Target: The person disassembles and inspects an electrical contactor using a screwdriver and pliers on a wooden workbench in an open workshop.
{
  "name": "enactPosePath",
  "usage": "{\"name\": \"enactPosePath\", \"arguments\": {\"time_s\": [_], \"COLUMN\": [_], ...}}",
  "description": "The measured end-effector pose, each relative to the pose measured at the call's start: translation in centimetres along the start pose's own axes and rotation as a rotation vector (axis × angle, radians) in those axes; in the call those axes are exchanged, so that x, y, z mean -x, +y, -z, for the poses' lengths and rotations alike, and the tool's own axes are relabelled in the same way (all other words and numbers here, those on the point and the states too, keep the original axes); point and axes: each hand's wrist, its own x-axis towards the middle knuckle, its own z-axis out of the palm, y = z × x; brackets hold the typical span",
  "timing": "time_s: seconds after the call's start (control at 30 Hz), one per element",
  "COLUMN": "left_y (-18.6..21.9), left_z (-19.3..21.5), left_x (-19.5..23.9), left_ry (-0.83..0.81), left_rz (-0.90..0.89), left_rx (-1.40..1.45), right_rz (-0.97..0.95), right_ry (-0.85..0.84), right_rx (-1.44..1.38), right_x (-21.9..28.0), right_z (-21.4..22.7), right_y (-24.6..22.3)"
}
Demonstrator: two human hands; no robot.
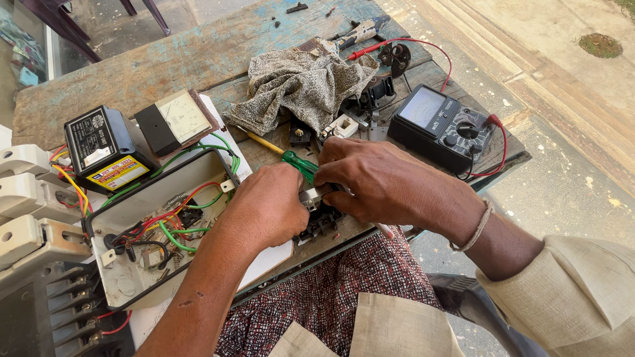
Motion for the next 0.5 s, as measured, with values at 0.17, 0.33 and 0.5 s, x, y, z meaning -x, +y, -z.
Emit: {"name": "enactPosePath", "arguments": {"time_s": [0.17,0.33,0.5], "left_y": [0.0,-0.1,-0.3], "left_z": [-0.1,-0.3,-0.5], "left_x": [-0.1,-0.2,-0.1], "left_ry": [0.011,0.02,0.032], "left_rz": [-0.005,-0.016,-0.037], "left_rx": [-0.011,-0.013,-0.009], "right_rz": [0.058,0.037,0.066], "right_ry": [0.014,-0.035,-0.015], "right_rx": [-0.007,0.016,0.006], "right_x": [-0.3,-1.2,-1.6], "right_z": [-0.3,-1.1,-1.5], "right_y": [0.0,0.0,0.3]}}
